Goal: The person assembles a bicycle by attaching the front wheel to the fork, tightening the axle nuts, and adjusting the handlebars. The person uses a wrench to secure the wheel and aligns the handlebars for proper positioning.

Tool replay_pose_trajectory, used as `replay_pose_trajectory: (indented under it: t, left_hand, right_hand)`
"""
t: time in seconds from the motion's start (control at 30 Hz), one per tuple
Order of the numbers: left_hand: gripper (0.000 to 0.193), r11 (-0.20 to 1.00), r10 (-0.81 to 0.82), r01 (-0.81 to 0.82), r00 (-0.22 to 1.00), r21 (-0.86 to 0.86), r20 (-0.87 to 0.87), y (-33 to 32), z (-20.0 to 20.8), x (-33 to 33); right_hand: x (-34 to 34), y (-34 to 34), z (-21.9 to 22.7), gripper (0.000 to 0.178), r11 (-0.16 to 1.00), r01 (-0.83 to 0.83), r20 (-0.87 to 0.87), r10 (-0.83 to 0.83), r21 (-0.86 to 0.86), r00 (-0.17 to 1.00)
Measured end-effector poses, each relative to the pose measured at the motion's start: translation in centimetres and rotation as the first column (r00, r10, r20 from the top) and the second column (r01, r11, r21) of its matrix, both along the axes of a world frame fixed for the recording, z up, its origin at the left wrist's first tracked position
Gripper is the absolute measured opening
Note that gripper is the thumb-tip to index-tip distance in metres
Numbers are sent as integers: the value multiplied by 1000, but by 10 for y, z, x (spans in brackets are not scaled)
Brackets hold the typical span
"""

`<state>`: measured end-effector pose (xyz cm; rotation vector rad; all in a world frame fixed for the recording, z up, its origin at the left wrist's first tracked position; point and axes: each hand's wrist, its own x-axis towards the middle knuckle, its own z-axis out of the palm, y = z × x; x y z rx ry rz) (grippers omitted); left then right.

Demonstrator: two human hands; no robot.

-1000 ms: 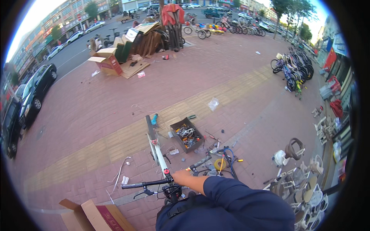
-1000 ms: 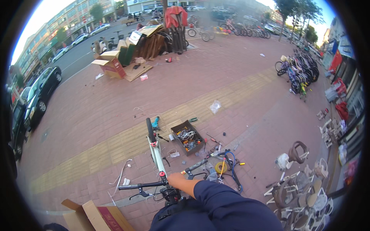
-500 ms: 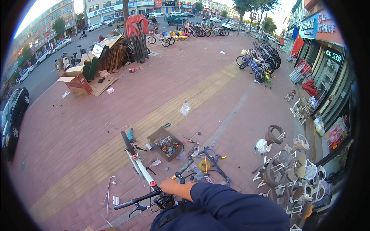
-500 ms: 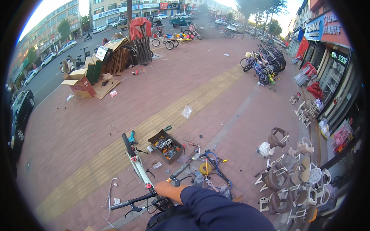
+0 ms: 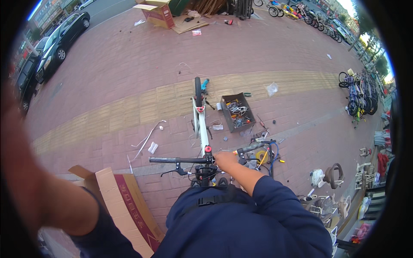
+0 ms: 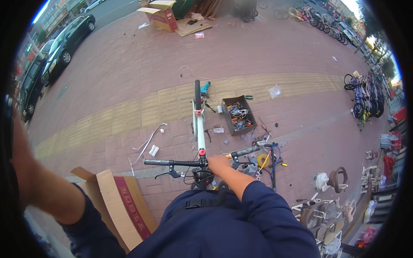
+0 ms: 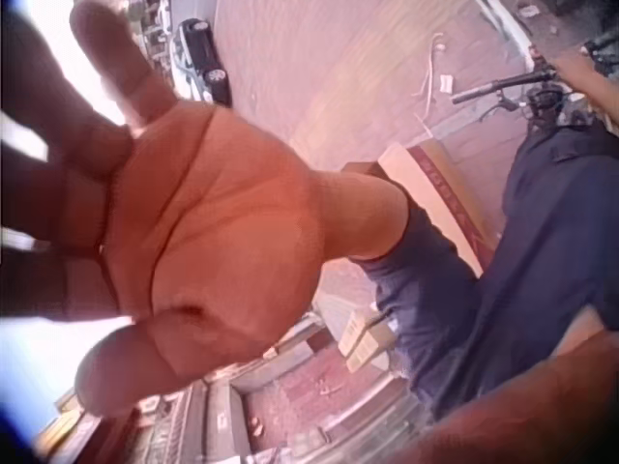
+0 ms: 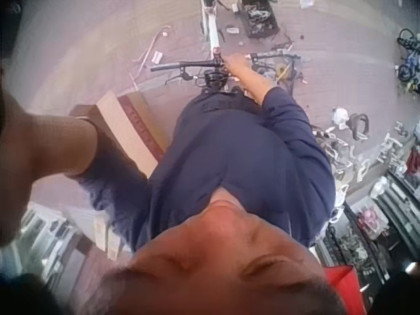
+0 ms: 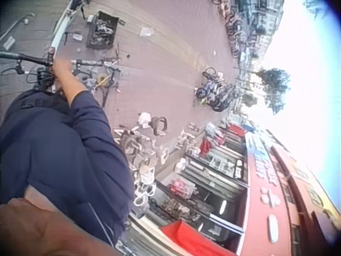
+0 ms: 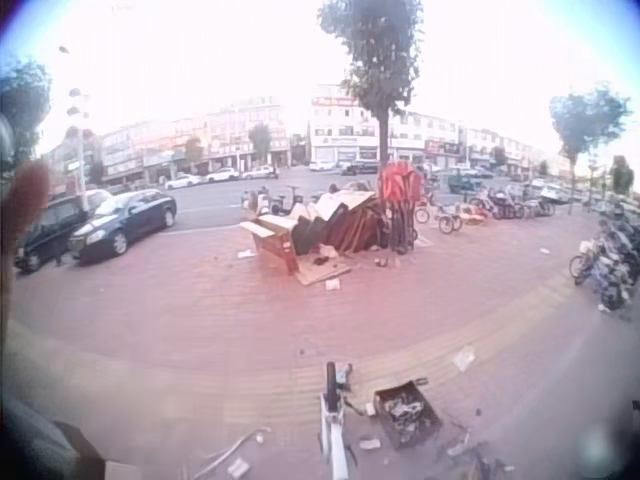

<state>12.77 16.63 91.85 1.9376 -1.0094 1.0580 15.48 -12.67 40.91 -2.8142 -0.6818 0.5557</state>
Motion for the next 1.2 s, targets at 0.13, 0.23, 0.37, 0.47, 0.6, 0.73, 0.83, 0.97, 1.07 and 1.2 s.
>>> replay_pose_trajectory:
  t: [0.13,0.23,0.37,0.47,0.6,0.73,0.83,0.97,1.07,1.2]
  left_hand:
    - [32,979,198,-87,625,186,-755,-2,-212,52]
    - [41,892,406,8,425,451,-809,-6,-395,28]
    - [41,771,516,280,251,572,-819,-67,-468,21]
    - [41,661,585,370,292,653,-757,-80,-471,20]
    - [40,658,573,340,353,672,-740,-69,-475,19]
    - [39,647,628,342,267,681,-731,-67,-473,23]
    - [38,642,653,318,252,698,-715,-73,-470,24]
    - [39,653,675,256,230,712,-701,-79,-464,20]
    - [39,644,711,221,181,733,-680,-85,-455,20]
    - [39,677,689,164,201,717,-697,-80,-468,15]
  right_hand:
    - [-3,-7,10,19,999,38,-6,-38,-22,999]
    - [7,22,30,20,997,-22,-98,14,-80,995]
    - [11,5,36,24,989,62,-205,-89,-132,975]
    - [16,-15,45,30,995,83,-206,-94,-63,974]
    - [32,-62,57,43,913,400,-37,-404,-83,914]
    - [29,-97,55,46,821,552,-7,-559,-143,829]
    - [20,-103,46,44,843,538,57,-536,-25,842]
    - [29,-106,35,44,875,482,85,-485,51,871]
    - [42,-106,32,44,887,448,98,-458,108,883]
    - [51,-101,36,45,887,442,59,-453,134,890]
